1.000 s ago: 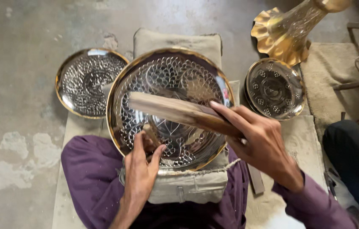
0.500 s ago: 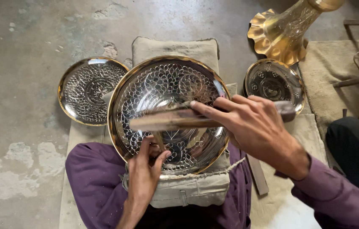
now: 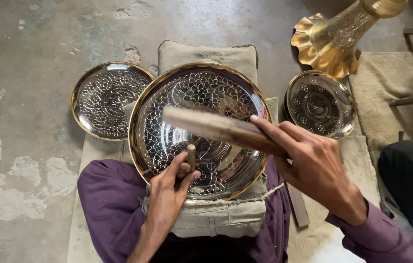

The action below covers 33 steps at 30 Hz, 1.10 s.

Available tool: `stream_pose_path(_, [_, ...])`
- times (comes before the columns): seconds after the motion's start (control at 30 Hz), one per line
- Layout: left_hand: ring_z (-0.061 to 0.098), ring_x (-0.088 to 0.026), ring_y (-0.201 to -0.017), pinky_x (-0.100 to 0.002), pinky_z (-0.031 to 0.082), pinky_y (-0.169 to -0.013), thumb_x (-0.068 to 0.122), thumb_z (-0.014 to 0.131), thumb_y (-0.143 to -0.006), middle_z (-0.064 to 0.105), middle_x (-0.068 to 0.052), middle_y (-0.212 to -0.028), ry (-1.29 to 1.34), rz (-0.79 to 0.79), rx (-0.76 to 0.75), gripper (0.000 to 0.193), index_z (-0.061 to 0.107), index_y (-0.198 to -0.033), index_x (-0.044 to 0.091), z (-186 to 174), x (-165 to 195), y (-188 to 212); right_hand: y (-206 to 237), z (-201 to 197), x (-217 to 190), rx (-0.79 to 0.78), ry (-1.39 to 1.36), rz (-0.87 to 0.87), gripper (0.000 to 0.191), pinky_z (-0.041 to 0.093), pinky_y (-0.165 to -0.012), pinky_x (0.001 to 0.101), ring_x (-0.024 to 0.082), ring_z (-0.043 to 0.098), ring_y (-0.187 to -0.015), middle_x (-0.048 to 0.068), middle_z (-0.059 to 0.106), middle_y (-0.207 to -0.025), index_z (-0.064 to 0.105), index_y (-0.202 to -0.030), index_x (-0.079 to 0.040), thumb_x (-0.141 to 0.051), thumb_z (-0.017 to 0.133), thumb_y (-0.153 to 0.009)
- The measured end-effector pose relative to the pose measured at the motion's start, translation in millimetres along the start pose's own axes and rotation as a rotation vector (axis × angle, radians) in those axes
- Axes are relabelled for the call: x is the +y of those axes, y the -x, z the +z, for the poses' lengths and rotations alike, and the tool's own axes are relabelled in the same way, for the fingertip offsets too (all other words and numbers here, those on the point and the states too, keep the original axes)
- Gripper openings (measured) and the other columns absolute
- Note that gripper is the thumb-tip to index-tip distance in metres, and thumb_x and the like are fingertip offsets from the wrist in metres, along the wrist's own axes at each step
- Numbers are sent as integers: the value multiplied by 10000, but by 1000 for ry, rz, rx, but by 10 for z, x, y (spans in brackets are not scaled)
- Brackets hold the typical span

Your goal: The person sits on the floor with a large engraved metal tray resting on a cushion on their lap. They hold a small punch against the patterned surface with one hand and strike it with a wooden mallet in the other hand, working around the tray to deepen the decorative design, occasionally repositioning the punch and rotating the tray.

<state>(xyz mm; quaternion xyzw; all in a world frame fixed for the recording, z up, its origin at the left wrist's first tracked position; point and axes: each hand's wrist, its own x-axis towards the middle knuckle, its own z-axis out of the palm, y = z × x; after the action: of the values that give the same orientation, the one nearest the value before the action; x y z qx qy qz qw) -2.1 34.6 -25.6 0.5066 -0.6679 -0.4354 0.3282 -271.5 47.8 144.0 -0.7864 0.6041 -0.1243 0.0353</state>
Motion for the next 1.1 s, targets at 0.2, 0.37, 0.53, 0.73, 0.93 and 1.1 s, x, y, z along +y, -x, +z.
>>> stream_pose_path(0.2, [807, -213, -857, -390, 719, -689, 130, 740, -898, 793, -124, -958, -35, 45, 22, 426, 608, -1301, 172, -29, 85, 6, -63, 35, 64, -78, 93, -106, 695, 596, -606, 364, 197, 698, -695, 36, 709, -937, 483, -1496, -250, -126, 714, -853])
stream_pose_path(0.37, [804, -230, -894, -385, 677, -724, 96, 748, -874, 797, -158, -989, 6, 139, -14, 506, 599, -1357, 125, -89, 169, -17, 52, 97, 72, 10, -184, -29, 775, 598, -707, 340, 206, 697, -810, 109, 695, -1179, 439, -1561, -194, -135, 684, -828])
stream_pose_path(0.53, [807, -210, -860, -363, 640, -649, 51, 716, -881, 790, -164, -1028, 0, 130, -165, 535, 595, -1395, 140, -160, 276, -146, 231, 200, 124, 50, -149, 30, 734, 601, -824, 386, 270, 710, -984, 130, 685, -1219, 458, -1526, -207, -104, 679, -834])
stream_pose_path(0.73, [773, -139, -685, -373, 579, -550, 32, 673, -898, 808, -99, -902, -18, 136, -424, 531, 598, -1408, 160, -267, 433, -246, 773, 640, 217, -10, -200, 270, 751, 631, -816, 398, 266, 745, -947, 134, 711, -1223, 449, -1525, -198, -45, 676, -825])
stream_pose_path(0.93, [710, -197, -669, -406, 545, -571, 131, 651, -934, 805, -50, -955, -34, -53, -547, 496, 587, -1420, 209, -336, 554, -317, 1216, 843, 229, 109, -235, 303, 796, 641, -694, 401, 298, 754, -867, 195, 695, -1255, 466, -1500, -139, -43, 727, -754])
stream_pose_path(1.1, [801, -162, -816, -374, 631, -686, 146, 693, -903, 808, -63, -1003, 11, 199, -440, 480, 606, -1376, 142, -346, 554, -336, 1273, 766, 184, 33, -95, 420, 789, 617, -618, 402, 251, 745, -695, 122, 743, -1130, 511, -1479, -194, -76, 772, -744])
